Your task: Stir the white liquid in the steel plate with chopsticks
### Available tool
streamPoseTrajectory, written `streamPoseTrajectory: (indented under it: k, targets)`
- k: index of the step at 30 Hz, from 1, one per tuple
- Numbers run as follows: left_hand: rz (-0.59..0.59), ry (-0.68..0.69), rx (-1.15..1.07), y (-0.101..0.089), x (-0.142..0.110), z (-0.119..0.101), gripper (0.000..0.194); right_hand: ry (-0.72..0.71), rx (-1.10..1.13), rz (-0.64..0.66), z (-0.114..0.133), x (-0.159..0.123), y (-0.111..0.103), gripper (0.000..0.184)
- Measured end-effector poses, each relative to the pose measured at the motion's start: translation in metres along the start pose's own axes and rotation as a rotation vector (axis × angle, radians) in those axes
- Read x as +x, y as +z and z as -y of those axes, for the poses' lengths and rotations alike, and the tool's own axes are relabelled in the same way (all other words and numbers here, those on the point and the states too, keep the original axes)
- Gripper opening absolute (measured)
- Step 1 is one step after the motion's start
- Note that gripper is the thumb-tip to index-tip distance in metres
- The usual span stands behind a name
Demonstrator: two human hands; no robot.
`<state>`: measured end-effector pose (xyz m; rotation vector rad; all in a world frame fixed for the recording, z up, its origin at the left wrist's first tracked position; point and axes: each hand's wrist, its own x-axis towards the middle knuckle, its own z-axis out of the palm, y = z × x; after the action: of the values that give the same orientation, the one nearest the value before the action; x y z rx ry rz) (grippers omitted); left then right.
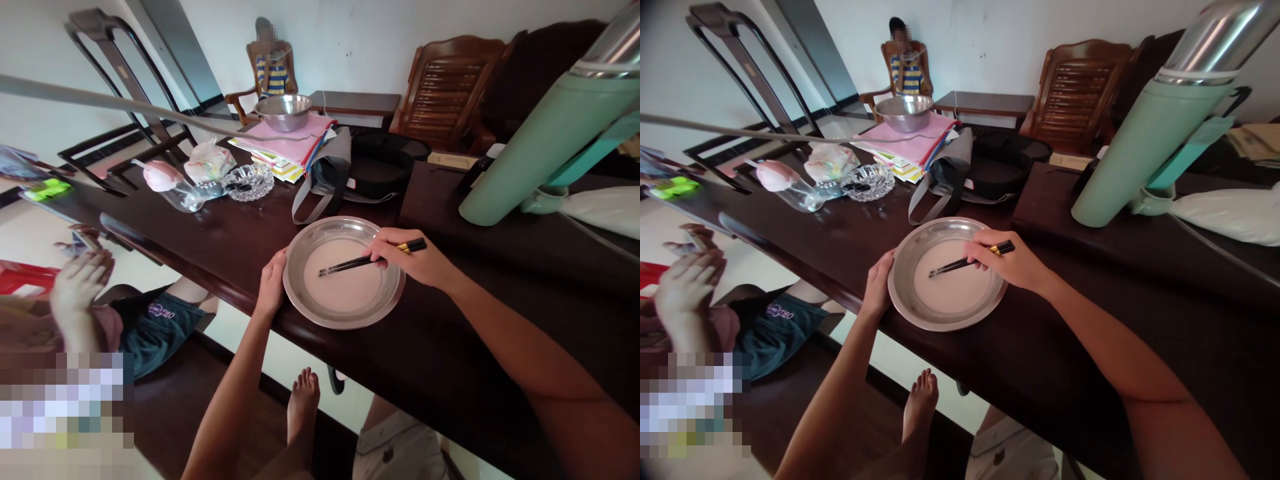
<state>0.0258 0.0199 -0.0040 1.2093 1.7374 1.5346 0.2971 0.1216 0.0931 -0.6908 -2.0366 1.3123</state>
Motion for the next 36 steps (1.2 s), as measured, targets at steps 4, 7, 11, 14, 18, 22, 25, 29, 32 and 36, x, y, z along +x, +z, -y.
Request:
streamPoseTrajectory:
  k: [4,7,11,14,18,22,25,29,32,36]
  targets:
    - [0.000,-0.009,-0.012,0.000,0.000,0.000,0.057,0.032,-0.048,-0.160,-0.001,0.002,-0.007,0.035]
    - [0.005,-0.002,-0.015,0.000,0.000,0.002,0.056,0.056,-0.031,-0.154,0.002,0.000,-0.007,0.038]
    - [0.015,0.011,-0.010,-0.001,0.001,0.005,0.056,-0.019,-0.028,-0.036,0.001,0.000,0.002,0.030]
    - [0.015,0.005,0.011,-0.002,0.000,0.004,0.057,-0.025,-0.082,-0.118,-0.002,0.002,0.001,0.030]
    - [0.021,0.012,0.034,-0.002,0.000,0.002,0.055,0.012,-0.099,-0.200,0.000,-0.001,-0.003,0.038]
    - [0.001,0.001,0.058,-0.003,0.001,0.003,0.052,-0.011,-0.036,-0.110,0.003,-0.003,0.001,0.034]
    - [-0.005,-0.009,0.062,-0.003,0.001,0.002,0.052,0.004,-0.024,-0.122,0.002,-0.001,0.001,0.031]
    - [-0.010,-0.002,0.084,-0.002,0.001,-0.002,0.051,0.041,-0.022,-0.187,0.002,-0.001,-0.002,0.036]
    - [-0.015,-0.010,0.094,-0.001,0.001,-0.003,0.051,0.035,0.028,-0.091,0.001,-0.001,0.000,0.034]
    - [0.003,-0.010,0.032,-0.001,0.000,0.000,0.054,0.016,0.000,-0.150,-0.002,0.002,-0.001,0.032]
